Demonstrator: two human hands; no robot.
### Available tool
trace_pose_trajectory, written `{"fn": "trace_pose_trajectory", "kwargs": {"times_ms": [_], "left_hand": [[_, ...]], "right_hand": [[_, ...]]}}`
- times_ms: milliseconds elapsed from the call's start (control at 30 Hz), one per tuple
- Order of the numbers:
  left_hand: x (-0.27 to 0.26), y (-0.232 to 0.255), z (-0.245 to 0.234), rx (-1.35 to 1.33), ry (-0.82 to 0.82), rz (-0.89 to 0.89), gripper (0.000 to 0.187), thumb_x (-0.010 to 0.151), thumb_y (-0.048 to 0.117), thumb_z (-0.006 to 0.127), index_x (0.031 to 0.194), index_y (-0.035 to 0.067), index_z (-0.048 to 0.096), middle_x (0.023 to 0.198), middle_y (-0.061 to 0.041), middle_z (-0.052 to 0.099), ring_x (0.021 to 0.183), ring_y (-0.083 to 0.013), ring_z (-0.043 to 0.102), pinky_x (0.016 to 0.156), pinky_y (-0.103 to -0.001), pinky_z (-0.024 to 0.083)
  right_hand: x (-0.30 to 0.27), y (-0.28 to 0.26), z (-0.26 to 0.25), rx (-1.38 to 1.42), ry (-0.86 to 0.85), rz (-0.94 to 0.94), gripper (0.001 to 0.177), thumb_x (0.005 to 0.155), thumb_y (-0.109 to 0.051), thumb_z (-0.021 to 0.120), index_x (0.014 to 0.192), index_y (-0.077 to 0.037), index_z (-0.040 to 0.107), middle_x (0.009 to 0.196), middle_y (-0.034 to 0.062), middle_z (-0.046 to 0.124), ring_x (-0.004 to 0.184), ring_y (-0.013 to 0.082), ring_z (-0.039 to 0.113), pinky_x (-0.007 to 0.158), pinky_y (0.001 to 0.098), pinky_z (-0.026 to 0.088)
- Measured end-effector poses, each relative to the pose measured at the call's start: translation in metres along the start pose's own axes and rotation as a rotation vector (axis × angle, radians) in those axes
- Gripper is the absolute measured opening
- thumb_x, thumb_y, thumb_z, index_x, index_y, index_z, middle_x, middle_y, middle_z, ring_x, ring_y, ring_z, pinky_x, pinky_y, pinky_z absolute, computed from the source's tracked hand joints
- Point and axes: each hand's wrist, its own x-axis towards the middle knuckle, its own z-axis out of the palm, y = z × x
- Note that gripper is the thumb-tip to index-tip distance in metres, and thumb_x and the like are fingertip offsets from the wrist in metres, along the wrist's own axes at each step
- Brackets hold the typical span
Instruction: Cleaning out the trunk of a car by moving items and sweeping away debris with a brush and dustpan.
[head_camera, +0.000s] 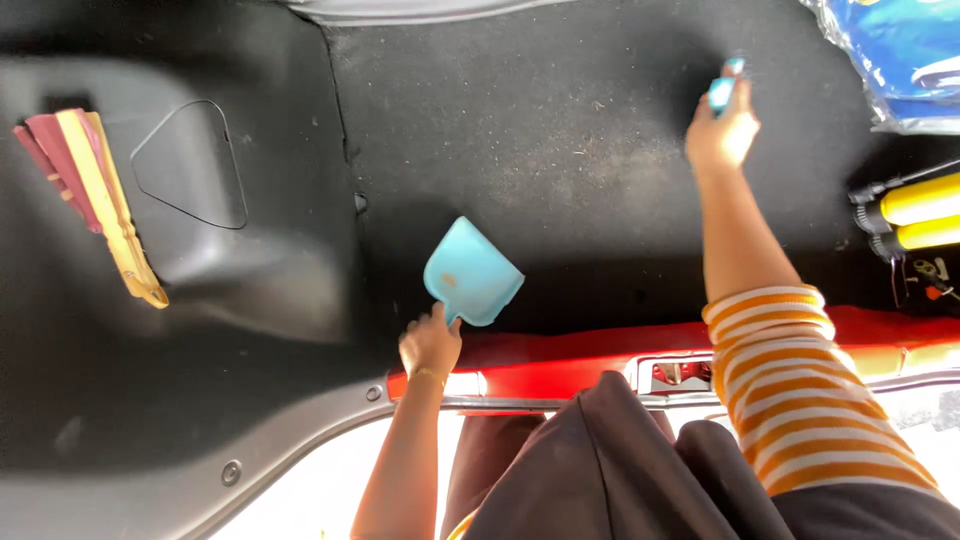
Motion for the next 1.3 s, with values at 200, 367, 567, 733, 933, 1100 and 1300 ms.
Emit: {"fn": "trace_pose_trajectory", "kwargs": {"times_ms": [200, 367, 567, 733, 933, 1100, 1300], "left_hand": [[0.049, 0.046, 0.014, -0.248, -0.386, -0.078, 0.042, 0.099, 0.049, 0.058, 0.121, 0.015, 0.052, 0.094, -0.013, 0.074, 0.086, -0.0385, 0.074, 0.069, -0.057, 0.059], [0.065, 0.077, 0.031, -0.306, -0.318, -0.069, 0.037, 0.099, 0.045, 0.058, 0.118, 0.014, 0.053, 0.088, -0.014, 0.075, 0.081, -0.0365, 0.075, 0.066, -0.053, 0.059], [0.056, 0.059, 0.042, -0.314, -0.222, -0.033, 0.038, 0.097, 0.046, 0.059, 0.118, 0.015, 0.053, 0.084, -0.012, 0.073, 0.074, -0.0349, 0.074, 0.061, -0.05, 0.06], [0.045, 0.049, 0.029, -0.357, -0.21, -0.133, 0.041, 0.098, 0.048, 0.059, 0.119, 0.014, 0.054, 0.085, -0.012, 0.073, 0.075, -0.0363, 0.074, 0.061, -0.051, 0.06], [0.043, 0.017, 0.031, -0.354, -0.252, -0.195, 0.04, 0.097, 0.047, 0.059, 0.124, 0.019, 0.055, 0.086, -0.011, 0.074, 0.078, -0.0367, 0.074, 0.064, -0.051, 0.06], [0.053, 0.002, 0.024, -0.327, -0.26, -0.157, 0.041, 0.095, 0.047, 0.061, 0.127, 0.021, 0.054, 0.087, -0.011, 0.074, 0.079, -0.0359, 0.074, 0.064, -0.051, 0.06], [0.056, 0.003, 0.039, -0.344, -0.256, -0.151, 0.036, 0.096, 0.045, 0.062, 0.122, 0.021, 0.058, 0.09, -0.009, 0.075, 0.083, -0.0344, 0.075, 0.067, -0.049, 0.06]], "right_hand": [[-0.124, -0.049, 0.034, -0.138, -0.289, -0.331, 0.022, 0.084, 0.001, 0.067, 0.103, -0.011, 0.069, 0.103, 0.02, 0.07, 0.097, 0.0414, 0.068, 0.085, 0.0502, 0.055], [-0.253, -0.063, 0.036, 0.261, -0.648, -0.78, 0.015, 0.087, 0.001, 0.068, 0.092, -0.012, 0.062, 0.126, 0.0183, 0.071, 0.127, 0.0396, 0.065, 0.099, 0.0422, 0.058], [-0.098, -0.109, -0.015, 0.398, -0.265, -0.835, 0.019, 0.083, 0.01, 0.065, 0.087, -0.009, 0.063, 0.089, 0.0107, 0.066, 0.093, 0.0342, 0.067, 0.1, 0.0483, 0.053], [-0.115, -0.039, 0.074, 0.354, -0.524, -0.814, 0.021, 0.081, 0.008, 0.067, 0.083, -0.013, 0.064, 0.09, 0.0084, 0.068, 0.093, 0.03, 0.069, 0.098, 0.0428, 0.056], [-0.233, -0.087, 0.052, 0.434, -0.849, -0.745, 0.021, 0.078, 0.005, 0.069, 0.083, -0.016, 0.067, 0.094, 0.0075, 0.07, 0.1, 0.0282, 0.071, 0.093, 0.037, 0.057], [-0.121, -0.117, 0.028, 0.024, -0.552, -0.8, 0.024, 0.073, 0.004, 0.077, 0.078, -0.017, 0.067, 0.094, 0.0078, 0.072, 0.106, 0.0336, 0.072, 0.086, 0.0411, 0.057], [-0.149, -0.15, 0.055, 0.05, -0.57, -0.074, 0.02, 0.085, 0.002, 0.069, 0.087, -0.018, 0.067, 0.096, 0.0064, 0.069, 0.08, 0.0204, 0.069, 0.064, 0.0364, 0.056]]}}
